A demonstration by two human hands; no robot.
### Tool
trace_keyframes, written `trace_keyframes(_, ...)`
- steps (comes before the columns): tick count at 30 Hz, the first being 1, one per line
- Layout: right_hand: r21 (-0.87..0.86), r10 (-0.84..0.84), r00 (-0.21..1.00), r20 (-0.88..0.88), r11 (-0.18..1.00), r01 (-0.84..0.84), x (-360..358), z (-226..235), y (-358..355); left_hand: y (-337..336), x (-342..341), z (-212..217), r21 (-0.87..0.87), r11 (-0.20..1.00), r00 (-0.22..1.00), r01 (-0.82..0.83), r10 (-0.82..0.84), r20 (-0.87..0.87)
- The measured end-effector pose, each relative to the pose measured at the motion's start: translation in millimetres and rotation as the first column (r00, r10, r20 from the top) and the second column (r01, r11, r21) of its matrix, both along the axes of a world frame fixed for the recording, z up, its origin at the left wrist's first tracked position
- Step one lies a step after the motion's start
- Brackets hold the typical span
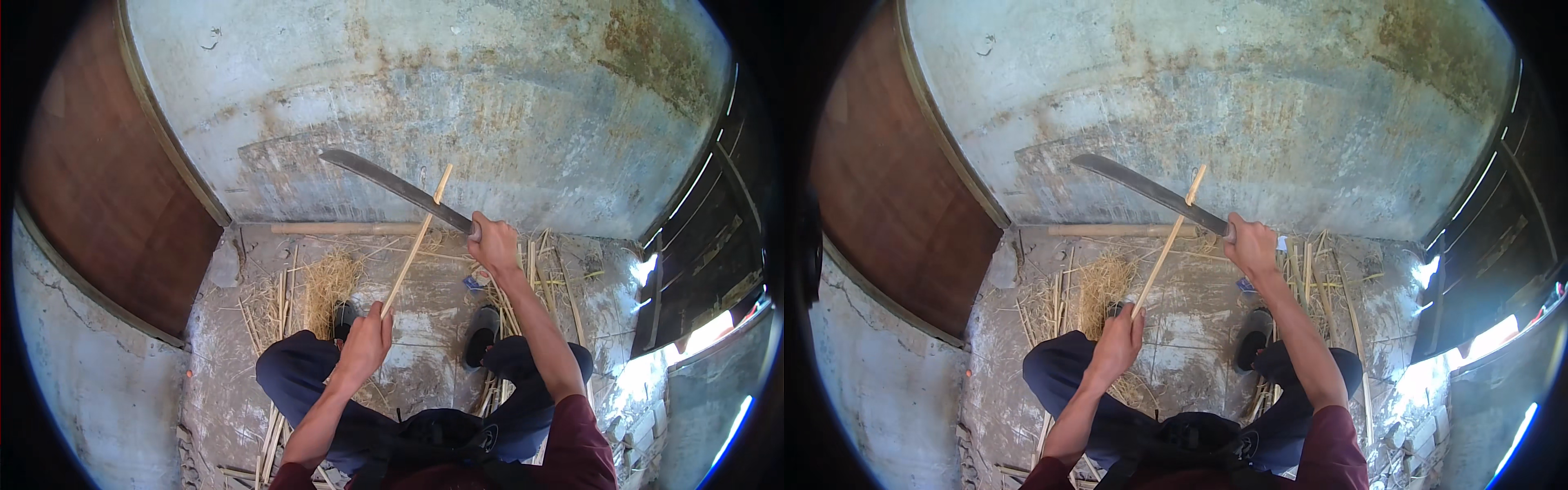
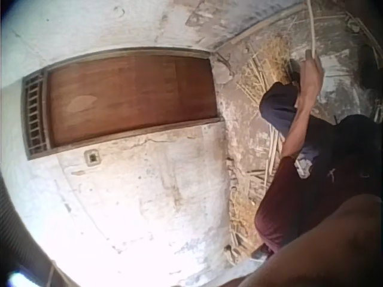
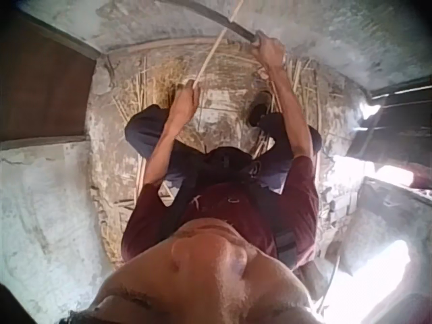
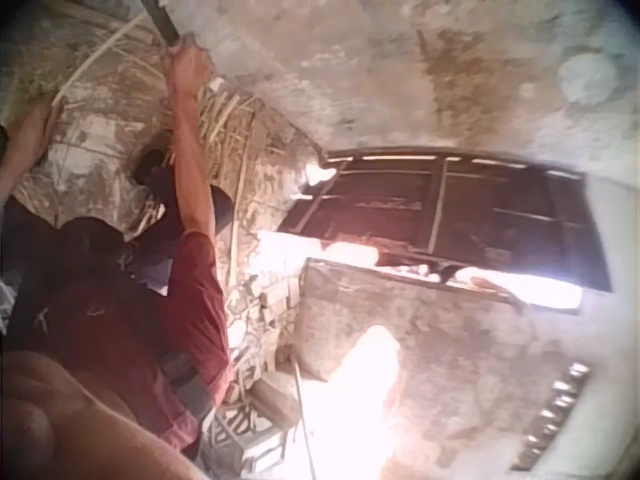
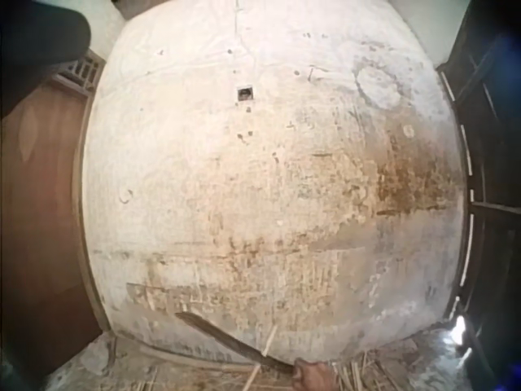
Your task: The person uses a blade to strip and refine a thin bamboo pole while sitting on the floor.
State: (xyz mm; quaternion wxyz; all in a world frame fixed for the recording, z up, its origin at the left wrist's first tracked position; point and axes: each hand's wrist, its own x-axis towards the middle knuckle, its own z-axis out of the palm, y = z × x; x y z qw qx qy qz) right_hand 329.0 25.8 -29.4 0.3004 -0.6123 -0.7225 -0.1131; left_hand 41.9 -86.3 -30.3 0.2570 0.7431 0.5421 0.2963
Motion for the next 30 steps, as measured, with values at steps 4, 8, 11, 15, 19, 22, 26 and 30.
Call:
trace_keyframes(4,0.061,0.037,0.990,-0.140,0.998,-0.028,-12,-19,3,-1,-5,-15,0.043,0.999,0.999,-0.032,0.033,-0.019)
trace_keyframes(8,-0.405,-0.125,0.443,-0.888,0.668,-0.624,-19,-33,-4,-2,2,-13,0.025,0.997,0.991,-0.079,0.081,-0.110)
trace_keyframes(11,-0.318,0.013,0.626,-0.780,0.853,-0.415,-31,-30,-15,0,3,-11,0.033,0.997,0.985,-0.071,0.076,-0.156)
trace_keyframes(15,-0.022,0.243,0.966,-0.088,0.969,-0.246,-34,-14,-31,-2,-2,-9,0.015,0.996,0.979,-0.086,0.088,-0.183)
trace_keyframes(19,-0.022,0.245,0.959,0.140,0.969,-0.244,-18,-14,-17,-9,-1,-5,0.020,0.997,0.981,-0.075,0.078,-0.179)
trace_keyframes(22,-0.030,0.005,1.000,0.007,1.000,-0.005,7,-11,12,-11,1,-16,-0.022,0.999,0.991,-0.039,0.035,-0.130)
trace_keyframes(26,-0.120,0.134,0.973,-0.186,0.980,-0.158,-16,-26,7,-11,-7,-28,0.008,0.996,0.987,-0.088,0.089,-0.130)
trace_keyframes(30,-0.427,-0.005,0.599,-0.800,0.707,-0.564,-27,-43,4,-13,-4,-25,-0.019,0.996,0.987,-0.085,0.081,-0.141)
